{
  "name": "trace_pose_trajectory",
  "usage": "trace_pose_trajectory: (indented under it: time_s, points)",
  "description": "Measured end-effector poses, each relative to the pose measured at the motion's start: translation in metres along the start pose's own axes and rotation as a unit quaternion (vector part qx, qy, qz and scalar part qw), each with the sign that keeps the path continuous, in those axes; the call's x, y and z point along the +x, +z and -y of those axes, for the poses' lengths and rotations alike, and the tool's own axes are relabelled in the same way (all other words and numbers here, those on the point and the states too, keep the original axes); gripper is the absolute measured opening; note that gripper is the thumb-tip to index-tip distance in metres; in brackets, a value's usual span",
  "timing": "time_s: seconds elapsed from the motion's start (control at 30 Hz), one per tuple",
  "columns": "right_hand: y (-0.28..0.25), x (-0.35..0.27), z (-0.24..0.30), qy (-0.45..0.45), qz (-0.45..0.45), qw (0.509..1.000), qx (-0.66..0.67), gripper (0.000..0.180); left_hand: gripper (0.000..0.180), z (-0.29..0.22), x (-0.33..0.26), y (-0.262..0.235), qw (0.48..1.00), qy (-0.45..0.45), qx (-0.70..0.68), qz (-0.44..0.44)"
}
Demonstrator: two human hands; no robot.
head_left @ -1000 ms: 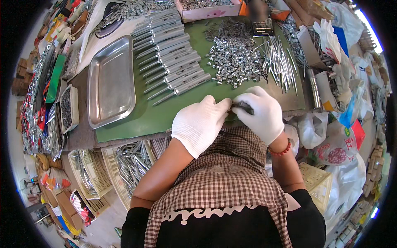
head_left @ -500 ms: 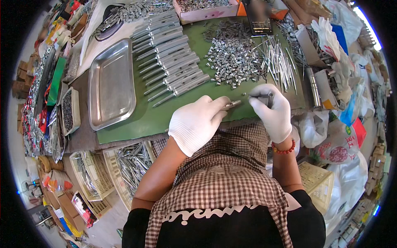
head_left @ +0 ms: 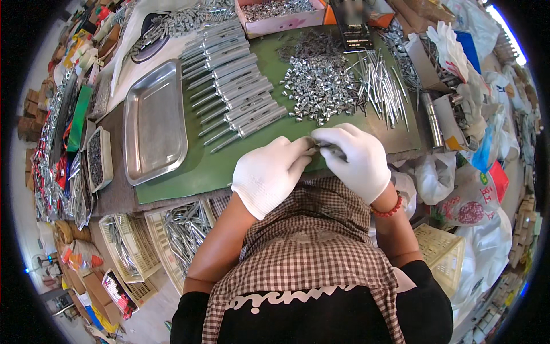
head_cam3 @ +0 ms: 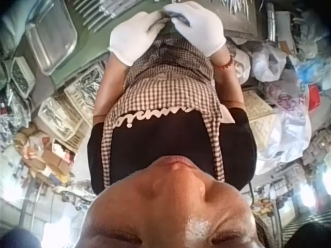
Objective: Assembling small metal hardware components by inserting pins into metal brackets at a workbench.
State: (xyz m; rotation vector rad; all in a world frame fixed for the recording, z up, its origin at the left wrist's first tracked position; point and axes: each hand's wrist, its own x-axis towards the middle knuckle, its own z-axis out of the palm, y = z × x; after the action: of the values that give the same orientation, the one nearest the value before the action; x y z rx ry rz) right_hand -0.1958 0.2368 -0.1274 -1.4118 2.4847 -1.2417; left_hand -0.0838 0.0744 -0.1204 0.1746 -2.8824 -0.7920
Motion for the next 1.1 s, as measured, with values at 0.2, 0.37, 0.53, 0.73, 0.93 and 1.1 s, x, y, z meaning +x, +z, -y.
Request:
trace_pose_trajectory:
  time_s: [0.2,0.37,0.53,0.73,0.93,1.1]
  points:
    - [0.0,-0.001,0.006,-0.095,0.06,0.975,-0.19,0.046,0.019,-0.005,-0.005,0.004,0.998,-0.024,0.061,0.02]
    - [-0.004,-0.006,0.0,-0.098,0.027,0.984,-0.146,0.037,0.022,-0.005,-0.005,0.005,0.998,-0.005,0.065,0.005]
    - [-0.004,-0.012,-0.018,-0.019,0.038,0.993,-0.108,0.022,0.023,-0.008,-0.003,0.003,0.997,-0.006,0.07,0.018]
    - [-0.007,-0.01,-0.023,-0.002,0.047,0.997,-0.067,0.014,0.021,-0.01,-0.005,0.007,0.996,-0.003,0.087,0.034]
    - [-0.017,-0.004,-0.037,0.007,-0.04,0.992,-0.115,0.015,0.021,-0.012,-0.004,0.005,0.993,-0.017,0.111,0.047]
    - [-0.01,0.0,-0.033,-0.002,-0.012,0.99,-0.141,0.009,0.021,-0.013,-0.003,0.005,0.99,-0.028,0.129,0.058]
